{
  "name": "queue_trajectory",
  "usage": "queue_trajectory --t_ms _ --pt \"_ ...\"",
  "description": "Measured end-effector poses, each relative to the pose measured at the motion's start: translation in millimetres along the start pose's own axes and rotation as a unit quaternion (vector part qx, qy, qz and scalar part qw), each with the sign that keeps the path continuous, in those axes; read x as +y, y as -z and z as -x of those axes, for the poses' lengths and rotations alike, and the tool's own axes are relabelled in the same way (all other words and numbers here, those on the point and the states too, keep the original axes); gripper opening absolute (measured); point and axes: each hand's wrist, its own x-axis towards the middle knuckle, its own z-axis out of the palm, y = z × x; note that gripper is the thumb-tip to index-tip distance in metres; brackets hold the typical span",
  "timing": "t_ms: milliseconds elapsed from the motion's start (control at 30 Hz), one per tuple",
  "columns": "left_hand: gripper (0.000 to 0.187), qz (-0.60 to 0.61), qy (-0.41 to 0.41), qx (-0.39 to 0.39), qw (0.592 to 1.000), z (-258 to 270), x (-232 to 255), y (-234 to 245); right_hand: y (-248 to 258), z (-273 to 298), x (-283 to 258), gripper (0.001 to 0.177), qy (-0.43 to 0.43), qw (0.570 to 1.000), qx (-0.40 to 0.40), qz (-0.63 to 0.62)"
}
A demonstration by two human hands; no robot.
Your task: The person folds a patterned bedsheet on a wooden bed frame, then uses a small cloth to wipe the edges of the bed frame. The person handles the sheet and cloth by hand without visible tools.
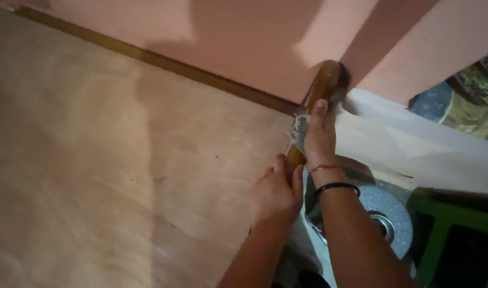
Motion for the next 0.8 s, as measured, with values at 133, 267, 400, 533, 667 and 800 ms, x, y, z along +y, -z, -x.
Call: queue_trajectory --t_ms 133,267,400,533,667,800 --pt "0.054 -0.022 -0.033 0.044 0.998 5.2 -8.9 -8.8 3.8 -1.7 36.5 0.079 -0.224 0.963 0.01 -0.151" --pt "0.048 -0.012 -0.045 0.059 0.997 -7.9 -7.1 -13.0 -1.6 -43.0 114.4 0.071 -0.184 0.982 -0.049 0.014" --pt "0.045 -0.034 -0.002 0.04 0.999 -3.8 -4.2 -12.1 -4.2 -19.1 186.8 0.054 0.051 0.966 -0.07 0.244" --pt "0.046 -0.049 -0.019 0.032 0.998 0.1 -3.7 -9.3 -14.2 8.9 185.4 0.052 0.086 0.986 -0.095 0.11" --pt "0.046 -0.048 -0.028 0.045 0.997 -2.0 1.5 -5.2 -12.2 33.5 139.4 0.053 -0.158 0.957 -0.129 -0.208" --pt "0.047 -0.035 -0.012 0.017 0.999 1.0 3.2 0.7 3.1 63.6 101.5 0.046 0.081 0.975 -0.136 0.158"
